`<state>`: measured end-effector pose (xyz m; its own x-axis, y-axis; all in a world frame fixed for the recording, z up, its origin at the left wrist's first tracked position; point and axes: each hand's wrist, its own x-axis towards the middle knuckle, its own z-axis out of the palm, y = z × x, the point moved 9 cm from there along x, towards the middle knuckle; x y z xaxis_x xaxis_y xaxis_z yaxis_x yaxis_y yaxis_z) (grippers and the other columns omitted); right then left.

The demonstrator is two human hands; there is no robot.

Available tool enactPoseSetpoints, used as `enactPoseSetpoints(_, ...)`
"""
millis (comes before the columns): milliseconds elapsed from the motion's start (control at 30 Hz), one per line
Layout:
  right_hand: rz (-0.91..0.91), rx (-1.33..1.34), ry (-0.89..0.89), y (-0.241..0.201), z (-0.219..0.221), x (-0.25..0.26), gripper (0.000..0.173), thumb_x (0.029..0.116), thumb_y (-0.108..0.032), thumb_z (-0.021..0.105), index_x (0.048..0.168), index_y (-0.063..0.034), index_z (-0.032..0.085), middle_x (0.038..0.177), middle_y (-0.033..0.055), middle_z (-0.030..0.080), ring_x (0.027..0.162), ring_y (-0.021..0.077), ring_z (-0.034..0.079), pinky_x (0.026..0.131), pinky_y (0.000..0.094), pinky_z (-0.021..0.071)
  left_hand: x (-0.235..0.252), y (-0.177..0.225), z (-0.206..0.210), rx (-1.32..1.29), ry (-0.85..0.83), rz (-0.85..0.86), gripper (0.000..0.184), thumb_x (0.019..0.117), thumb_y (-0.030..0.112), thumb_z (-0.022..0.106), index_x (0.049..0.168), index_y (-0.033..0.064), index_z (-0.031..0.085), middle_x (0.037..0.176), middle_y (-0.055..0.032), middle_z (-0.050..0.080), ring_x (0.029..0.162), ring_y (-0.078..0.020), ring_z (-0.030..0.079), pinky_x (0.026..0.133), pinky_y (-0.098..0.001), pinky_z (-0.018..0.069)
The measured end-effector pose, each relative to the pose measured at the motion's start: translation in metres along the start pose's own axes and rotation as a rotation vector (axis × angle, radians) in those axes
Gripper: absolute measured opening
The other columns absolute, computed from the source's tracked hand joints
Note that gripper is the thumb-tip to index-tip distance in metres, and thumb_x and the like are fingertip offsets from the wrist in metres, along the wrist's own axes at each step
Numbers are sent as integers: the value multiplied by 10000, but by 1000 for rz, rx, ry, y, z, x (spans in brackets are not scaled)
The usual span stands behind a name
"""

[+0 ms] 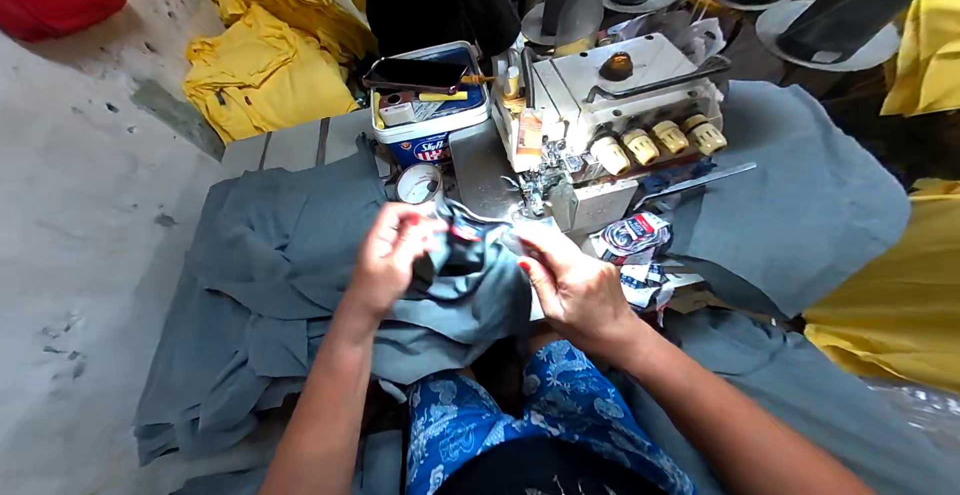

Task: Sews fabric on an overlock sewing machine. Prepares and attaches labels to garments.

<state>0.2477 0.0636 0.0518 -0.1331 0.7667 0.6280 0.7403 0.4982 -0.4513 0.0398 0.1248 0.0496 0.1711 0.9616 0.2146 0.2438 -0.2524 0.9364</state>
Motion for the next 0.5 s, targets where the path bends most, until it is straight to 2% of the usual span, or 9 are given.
enactPoseSetpoints(67,229,116,83,39,-9,-14,357,1030,-204,560,1306,16,608,971,123,706,755,167,665,680,343,570,8,-3,-25,89,125,73,558,1027,135,490,1538,25,295,1629,-147,300,1399,-201,480,1098,-401,479)
enactPoseSetpoints(133,401,161,239,83,-25,-25,421,1029,-162,551,1353,100,495,1006,197,669,815,159,654,757,322,564,3,0,-35,289,227,169,756,973,137,567,1601,-18,175,1689,-239,89,1503,-296,332,1155,-447,404)
enactPoseSetpoints(167,472,168,309,103,-32,-29,446,1039,-154,535,1368,133,438,1033,223,646,843,159,643,782,315,552,-9,2,-33,381,275,222,770,938,124,602,1583,-46,219,1672,-275,139,1490,-332,355,1133,-479,419)
enactPoseSetpoints(233,617,175,417,140,-42,-33,485,1055,-167,511,1392,151,366,1076,250,613,878,171,631,812,322,538,-44,9,-16,524,336,369,623,890,119,638,1435,-78,410,1525,-320,414,1357,-351,518,1011,-479,511)
enactPoseSetpoints(300,714,108,469,164,-48,-33,497,1062,-182,510,1422,125,356,1127,256,603,924,197,630,835,336,527,-83,8,16,638,310,496,356,886,161,620,1201,10,554,1246,-231,609,1169,-284,614,957,-398,523)
enactPoseSetpoints(333,729,50,469,168,-52,-32,497,1055,-168,520,1437,113,372,1230,285,577,1058,267,620,925,377,514,-98,1,32,705,279,537,255,891,174,603,1128,81,595,1180,-174,637,1138,-273,619,965,-393,506)
enactPoseSetpoints(367,679,-26,459,164,-55,-30,515,1032,-145,539,1441,133,399,1357,355,505,1233,397,552,1048,457,462,-108,-10,44,787,249,556,225,893,191,575,1112,148,607,1168,-129,634,1132,-264,603,968,-386,477)
enactPoseSetpoints(433,446,-177,461,129,-56,-28,489,986,-142,581,1346,179,501,1368,438,465,1281,550,485,1086,562,414,-117,-38,52,892,230,517,302,877,191,567,1164,199,664,1203,-141,635,1140,-303,598,966,-418,465)
enactPoseSetpoints(500,191,-144,443,72,-38,-40,405,952,-188,631,1191,135,590,1157,343,619,1122,425,616,992,475,506,-114,-53,49,923,258,466,308,878,158,610,1142,190,765,1167,-183,692,1085,-369,655,913,-497,508)
